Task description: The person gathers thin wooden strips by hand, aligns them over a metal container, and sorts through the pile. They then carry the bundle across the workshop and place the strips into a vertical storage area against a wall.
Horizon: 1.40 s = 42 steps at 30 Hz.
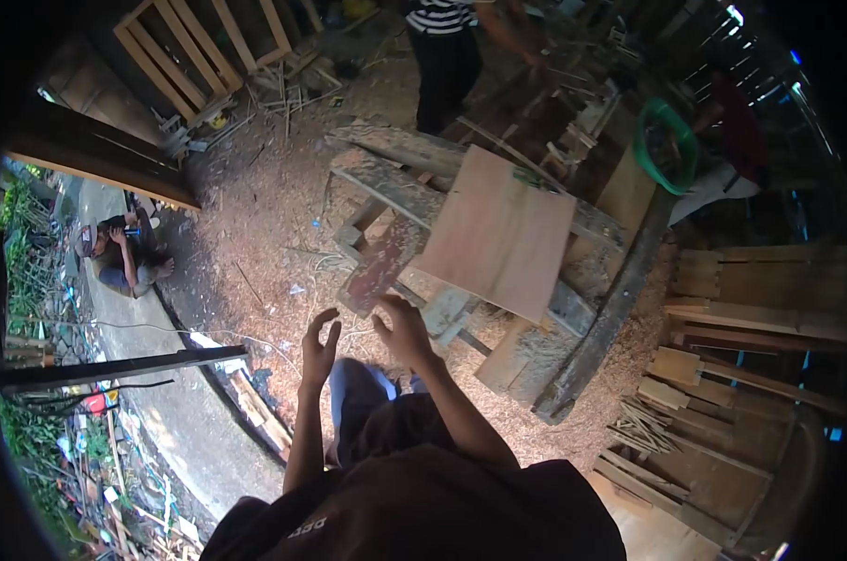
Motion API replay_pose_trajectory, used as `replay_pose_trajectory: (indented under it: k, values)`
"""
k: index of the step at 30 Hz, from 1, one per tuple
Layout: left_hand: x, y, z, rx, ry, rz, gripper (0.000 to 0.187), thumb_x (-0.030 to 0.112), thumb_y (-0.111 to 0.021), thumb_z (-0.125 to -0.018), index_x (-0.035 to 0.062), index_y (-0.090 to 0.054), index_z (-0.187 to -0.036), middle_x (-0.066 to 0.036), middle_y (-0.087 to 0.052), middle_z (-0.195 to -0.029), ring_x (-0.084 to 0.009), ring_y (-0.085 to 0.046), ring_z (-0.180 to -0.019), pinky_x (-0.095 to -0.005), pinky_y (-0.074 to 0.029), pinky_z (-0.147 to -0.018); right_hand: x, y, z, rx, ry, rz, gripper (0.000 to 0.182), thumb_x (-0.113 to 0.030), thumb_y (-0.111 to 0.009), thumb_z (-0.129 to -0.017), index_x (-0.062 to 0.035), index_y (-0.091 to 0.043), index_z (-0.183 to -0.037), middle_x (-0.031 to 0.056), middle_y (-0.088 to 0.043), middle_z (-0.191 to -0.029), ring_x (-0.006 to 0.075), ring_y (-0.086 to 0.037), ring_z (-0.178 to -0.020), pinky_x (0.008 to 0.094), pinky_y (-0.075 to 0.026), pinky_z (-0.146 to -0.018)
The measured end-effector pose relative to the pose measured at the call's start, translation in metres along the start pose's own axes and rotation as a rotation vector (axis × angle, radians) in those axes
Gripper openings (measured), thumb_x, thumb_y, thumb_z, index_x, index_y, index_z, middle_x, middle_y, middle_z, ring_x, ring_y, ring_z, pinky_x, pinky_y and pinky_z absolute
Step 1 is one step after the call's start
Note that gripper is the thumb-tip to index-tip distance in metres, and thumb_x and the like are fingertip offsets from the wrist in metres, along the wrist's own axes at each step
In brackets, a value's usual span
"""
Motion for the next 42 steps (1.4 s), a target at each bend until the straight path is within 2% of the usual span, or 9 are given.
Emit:
replay_pose_trajectory:
  k: [2, 8, 12, 15, 23, 26, 28, 34, 42]
  values:
    - [-0.017, 0.018, -0.048, -0.032, 0.137, 0.111, 0.033, 0.019, -0.067, -0.103, -0.0007, -0.068, -0.129, -0.017, -0.071, -0.131, -0.0273, -0.063, -0.128, -0.0381, -0.046, -0.11, 0.008, -0.026, -0.047, -0.034, -0.048, -0.016, 0.035, -0.011, -0.073, -0.091, -0.0042, -0.069, -0.124, 0.0181, -0.072, -0.121, 0.0383, -0.067, -0.115, 0.0459, -0.052, -0.099]
    - [-0.124, 0.087, -0.227, -0.252, 0.119, 0.023, 0.034, 0.02, -0.069, -0.102, -0.001, -0.068, -0.128, -0.017, -0.071, -0.128, -0.03, -0.064, -0.126, -0.039, -0.046, -0.109, 0.044, -0.139, -0.175, 0.021, -0.262, 0.02, 0.034, -0.015, -0.072, -0.091, -0.0087, -0.069, -0.125, 0.0181, -0.069, -0.125, 0.0396, -0.064, -0.117, 0.0494, -0.049, -0.102]
    - [-0.169, 0.166, -0.366, -0.305, -0.038, -0.06, 0.035, 0.018, -0.071, -0.1, -0.0014, -0.068, -0.128, -0.02, -0.071, -0.126, -0.0335, -0.064, -0.125, -0.0416, -0.047, -0.108, 0.047, -0.228, -0.281, 0.096, -0.256, 0.079, 0.035, -0.013, -0.072, -0.092, -0.0091, -0.069, -0.127, 0.0177, -0.07, -0.126, 0.0388, -0.064, -0.119, 0.0479, -0.05, -0.102]
    - [-0.129, 0.255, -0.453, -0.272, -0.097, -0.14, 0.031, 0.016, -0.07, -0.1, 0.0007, -0.068, -0.127, -0.017, -0.072, -0.125, -0.0358, -0.064, -0.122, -0.0435, -0.048, -0.106, 0.007, -0.273, -0.367, 0.163, -0.362, -0.011, 0.036, -0.011, -0.072, -0.092, -0.0059, -0.068, -0.127, 0.018, -0.069, -0.127, 0.0391, -0.063, -0.122, 0.0467, -0.051, -0.103]
    - [-0.153, 0.386, -0.65, -0.17, -0.056, -0.089, 0.03, 0.016, -0.071, -0.1, 0.0008, -0.069, -0.126, -0.019, -0.072, -0.128, -0.0333, -0.065, -0.124, -0.041, -0.048, -0.108, -0.067, -0.348, -0.612, 0.186, -0.178, 0.031, 0.032, -0.013, -0.07, -0.093, -0.0052, -0.07, -0.124, 0.0202, -0.07, -0.125, 0.0412, -0.064, -0.118, 0.047, -0.051, -0.101]
    - [-0.17, 0.412, -0.728, -0.149, -0.052, -0.035, 0.035, 0.017, -0.069, -0.102, 0.0002, -0.066, -0.132, -0.016, -0.072, -0.127, -0.0271, -0.065, -0.124, -0.0389, -0.047, -0.108, -0.051, -0.393, -0.689, 0.176, -0.188, 0.013, 0.032, -0.012, -0.07, -0.093, -0.0038, -0.069, -0.123, 0.0206, -0.07, -0.123, 0.0409, -0.065, -0.116, 0.0463, -0.051, -0.101]
    - [-0.181, 0.432, -0.787, -0.156, -0.036, 0.0, 0.049, 0.021, -0.07, -0.101, 0.0055, -0.056, -0.146, -0.018, -0.071, -0.128, -0.0306, -0.065, -0.122, -0.0408, -0.048, -0.106, -0.037, -0.426, -0.749, 0.157, -0.166, -0.042, 0.032, -0.012, -0.07, -0.092, -0.0038, -0.069, -0.123, 0.0203, -0.07, -0.122, 0.0406, -0.065, -0.116, 0.0461, -0.051, -0.101]
    - [-0.229, 0.514, -0.993, -0.092, -0.064, -0.156, 0.055, 0.024, -0.071, -0.1, 0.0072, -0.054, -0.149, -0.02, -0.07, -0.13, -0.0321, -0.065, -0.124, -0.0428, -0.048, -0.106, 0.019, -0.543, -0.969, 0.087, -0.173, -0.062, 0.036, -0.012, -0.071, -0.09, -0.0051, -0.07, -0.125, 0.0221, -0.07, -0.122, 0.0411, -0.065, -0.116, 0.0464, -0.051, -0.102]
    - [-0.267, 0.663, -1.158, 0.1, 0.072, -0.02, 0.046, 0.018, -0.065, -0.102, 0.0018, -0.057, -0.144, -0.017, -0.073, -0.122, -0.0281, -0.07, -0.114, -0.0396, -0.052, -0.099, -0.049, -0.685, -1.227, -0.279, -0.02, -0.058, 0.037, -0.016, -0.071, -0.093, -0.0049, -0.068, -0.128, 0.0225, -0.069, -0.125, 0.0422, -0.063, -0.119, 0.0464, -0.051, -0.103]
Point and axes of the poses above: each hand's wrist, its own z-axis away from the middle knuckle, its own y-axis out of the back of the hand, x = y × z, the point moved 9 cm from there along -z, towards the middle knuckle
